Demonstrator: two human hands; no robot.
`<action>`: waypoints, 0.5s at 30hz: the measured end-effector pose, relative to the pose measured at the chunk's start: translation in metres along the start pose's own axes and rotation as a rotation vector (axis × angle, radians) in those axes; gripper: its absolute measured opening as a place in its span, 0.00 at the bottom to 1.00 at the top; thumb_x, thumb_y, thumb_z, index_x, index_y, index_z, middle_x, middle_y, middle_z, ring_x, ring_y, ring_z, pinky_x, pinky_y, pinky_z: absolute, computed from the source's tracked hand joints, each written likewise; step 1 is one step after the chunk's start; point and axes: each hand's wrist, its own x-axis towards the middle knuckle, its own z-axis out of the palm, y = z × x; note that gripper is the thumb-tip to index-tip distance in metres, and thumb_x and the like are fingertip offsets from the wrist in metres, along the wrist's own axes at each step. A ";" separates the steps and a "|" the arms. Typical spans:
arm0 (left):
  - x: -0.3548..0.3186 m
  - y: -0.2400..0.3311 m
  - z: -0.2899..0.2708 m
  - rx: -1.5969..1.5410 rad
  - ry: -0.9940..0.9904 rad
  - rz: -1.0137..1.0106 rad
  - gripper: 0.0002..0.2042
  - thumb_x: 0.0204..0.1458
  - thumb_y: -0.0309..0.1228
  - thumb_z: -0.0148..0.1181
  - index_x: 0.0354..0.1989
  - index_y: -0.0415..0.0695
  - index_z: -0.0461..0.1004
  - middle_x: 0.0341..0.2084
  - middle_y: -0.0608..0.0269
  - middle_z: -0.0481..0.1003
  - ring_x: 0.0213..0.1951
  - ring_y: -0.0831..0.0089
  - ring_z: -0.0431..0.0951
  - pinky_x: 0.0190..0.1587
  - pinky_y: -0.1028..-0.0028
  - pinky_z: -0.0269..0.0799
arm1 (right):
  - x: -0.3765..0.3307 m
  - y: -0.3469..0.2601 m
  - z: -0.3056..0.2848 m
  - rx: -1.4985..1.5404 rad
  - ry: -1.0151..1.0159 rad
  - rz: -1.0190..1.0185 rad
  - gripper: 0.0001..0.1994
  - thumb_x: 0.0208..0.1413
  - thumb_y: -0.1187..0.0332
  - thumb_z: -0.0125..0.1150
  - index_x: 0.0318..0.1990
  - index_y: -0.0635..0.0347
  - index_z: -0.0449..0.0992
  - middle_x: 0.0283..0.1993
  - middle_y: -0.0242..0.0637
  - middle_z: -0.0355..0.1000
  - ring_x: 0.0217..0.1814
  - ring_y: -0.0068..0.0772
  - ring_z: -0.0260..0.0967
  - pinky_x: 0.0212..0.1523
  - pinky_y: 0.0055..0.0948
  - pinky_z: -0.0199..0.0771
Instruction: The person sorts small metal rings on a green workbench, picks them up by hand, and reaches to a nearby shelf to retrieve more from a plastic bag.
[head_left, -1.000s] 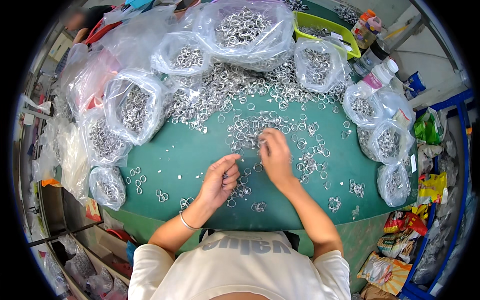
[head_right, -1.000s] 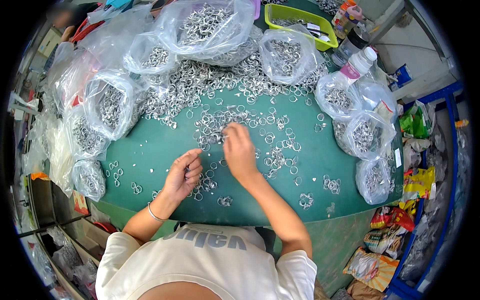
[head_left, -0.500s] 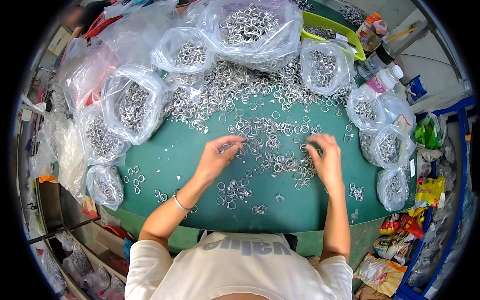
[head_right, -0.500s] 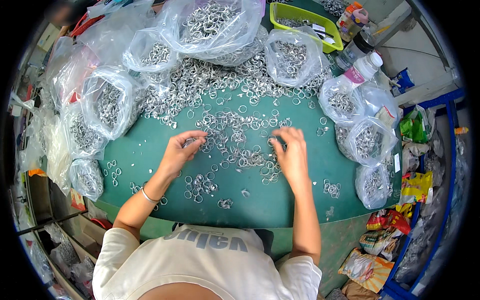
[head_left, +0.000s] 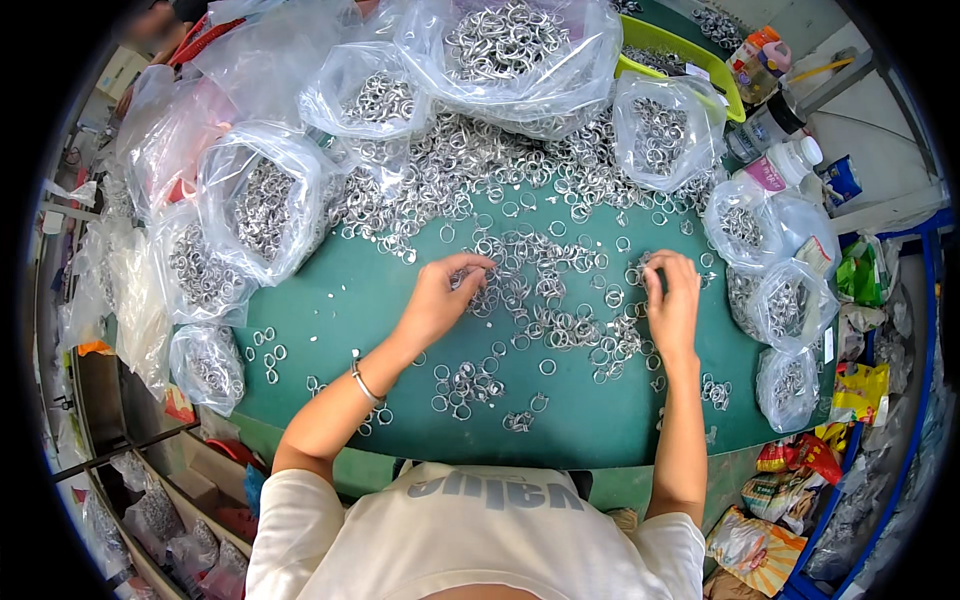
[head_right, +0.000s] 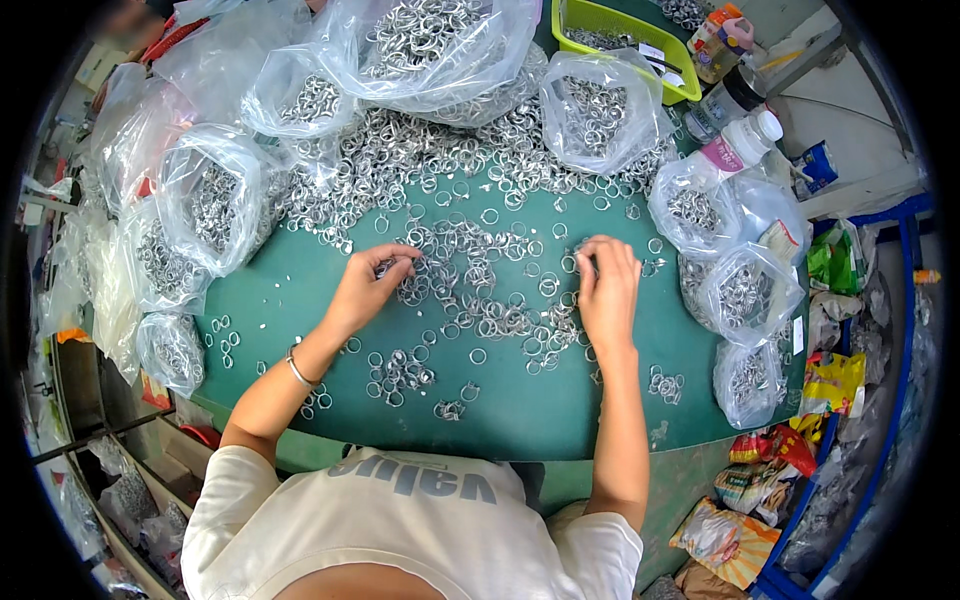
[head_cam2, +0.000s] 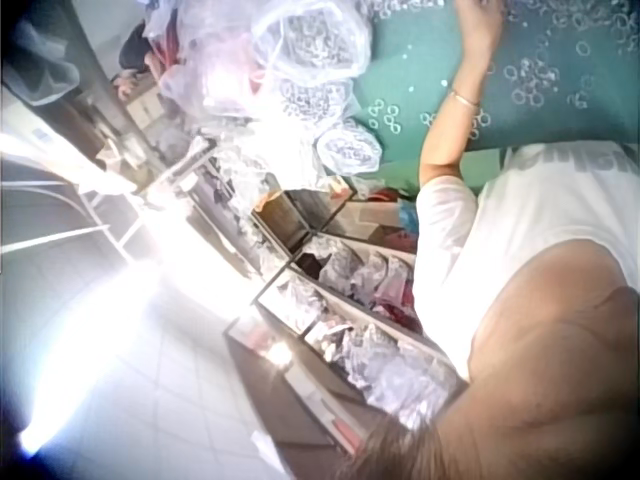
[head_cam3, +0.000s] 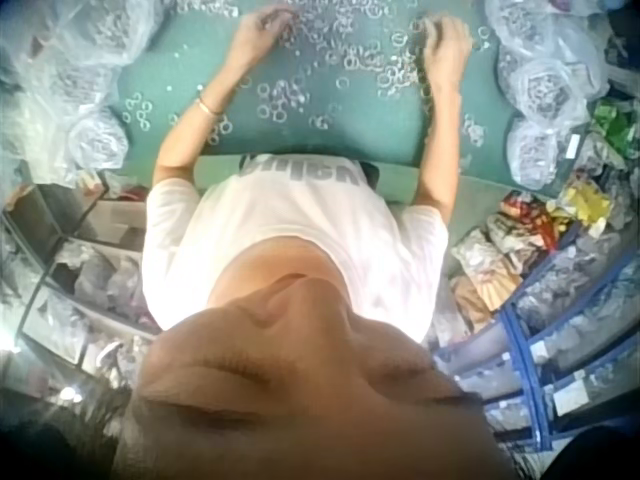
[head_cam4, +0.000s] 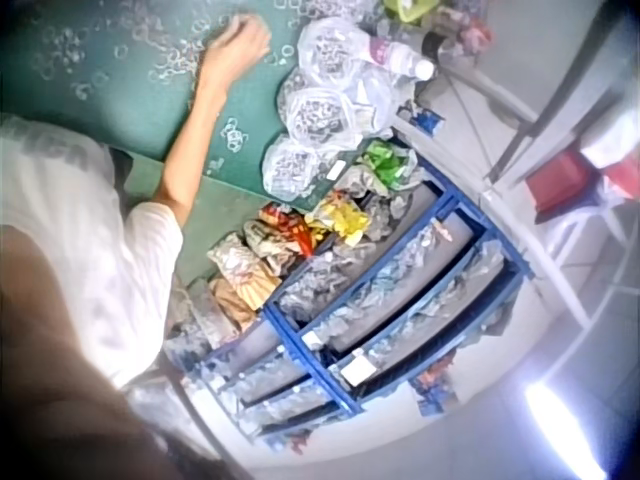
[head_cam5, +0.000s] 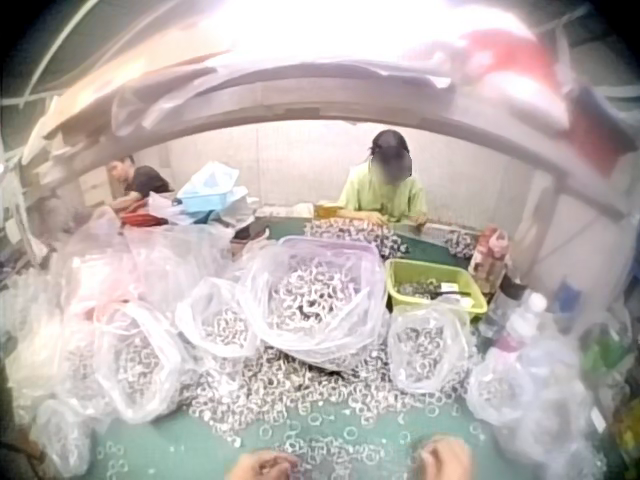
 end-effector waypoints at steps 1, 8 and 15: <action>0.000 0.004 0.000 0.024 -0.003 -0.011 0.09 0.54 0.23 0.53 0.42 0.39 0.76 0.25 0.69 0.75 0.27 0.85 0.69 0.29 0.82 0.65 | -0.001 0.001 -0.003 -0.115 -0.040 0.052 0.05 0.47 0.76 0.59 0.32 0.59 0.71 0.36 0.35 0.69 0.43 0.39 0.64 0.48 0.38 0.59; -0.003 0.000 0.000 0.070 0.003 -0.006 0.08 0.54 0.23 0.55 0.40 0.39 0.77 0.22 0.69 0.74 0.26 0.85 0.69 0.27 0.81 0.64 | 0.002 -0.018 -0.006 -0.296 -0.124 -0.070 0.12 0.47 0.75 0.59 0.41 0.58 0.74 0.48 0.40 0.67 0.51 0.42 0.61 0.52 0.42 0.57; -0.011 0.007 -0.003 0.213 0.049 0.080 0.08 0.51 0.23 0.58 0.39 0.39 0.77 0.20 0.64 0.72 0.22 0.80 0.68 0.25 0.77 0.64 | -0.005 0.000 0.001 -0.006 -0.112 0.087 0.08 0.49 0.76 0.59 0.39 0.62 0.75 0.43 0.35 0.70 0.45 0.34 0.66 0.51 0.38 0.63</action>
